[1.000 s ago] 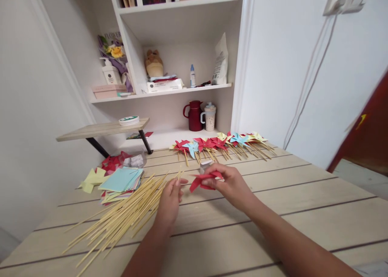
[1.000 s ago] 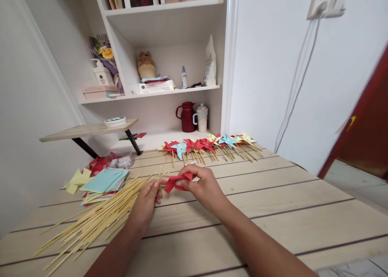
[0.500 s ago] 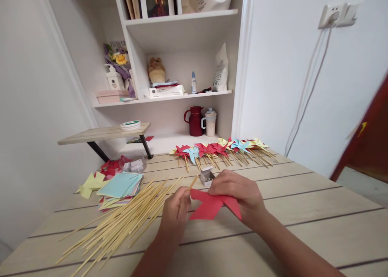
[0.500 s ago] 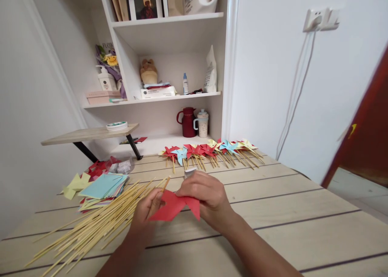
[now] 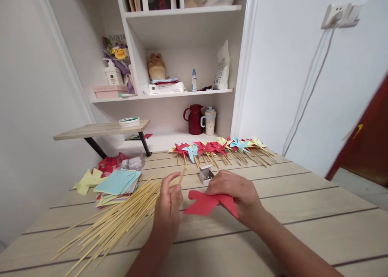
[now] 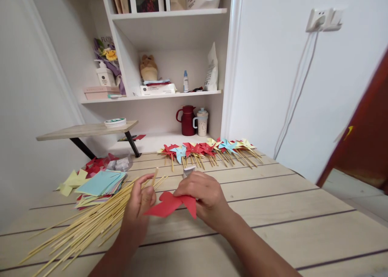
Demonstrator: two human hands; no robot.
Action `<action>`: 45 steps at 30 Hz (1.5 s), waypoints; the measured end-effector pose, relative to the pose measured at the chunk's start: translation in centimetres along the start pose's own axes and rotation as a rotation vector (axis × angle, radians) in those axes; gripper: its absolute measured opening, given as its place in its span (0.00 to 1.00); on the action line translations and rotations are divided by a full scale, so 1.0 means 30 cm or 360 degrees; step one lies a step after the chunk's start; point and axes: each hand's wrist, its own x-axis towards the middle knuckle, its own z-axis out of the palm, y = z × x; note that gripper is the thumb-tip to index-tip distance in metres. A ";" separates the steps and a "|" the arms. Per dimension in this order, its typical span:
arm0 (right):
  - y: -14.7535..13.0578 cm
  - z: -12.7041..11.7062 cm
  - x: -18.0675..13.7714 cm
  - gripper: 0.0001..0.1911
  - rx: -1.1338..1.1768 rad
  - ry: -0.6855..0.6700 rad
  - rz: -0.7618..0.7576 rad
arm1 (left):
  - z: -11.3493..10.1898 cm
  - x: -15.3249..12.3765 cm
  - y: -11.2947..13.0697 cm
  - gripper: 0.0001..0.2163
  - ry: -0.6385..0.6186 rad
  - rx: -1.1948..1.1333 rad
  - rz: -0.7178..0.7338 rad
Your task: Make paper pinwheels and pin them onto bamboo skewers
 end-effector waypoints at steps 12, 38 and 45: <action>0.001 0.002 -0.010 0.06 -0.0027 0.0048 -0.0081 | -0.003 -0.029 0.015 0.13 -0.0188 0.0161 0.0188; -0.013 0.022 0.001 0.07 -0.0019 0.0083 -0.0135 | -0.002 -0.020 0.001 0.16 -0.0378 0.0070 0.0187; -0.013 0.019 0.002 0.10 -0.0007 0.0062 -0.0133 | -0.006 -0.007 -0.017 0.09 -0.0044 0.0304 0.0549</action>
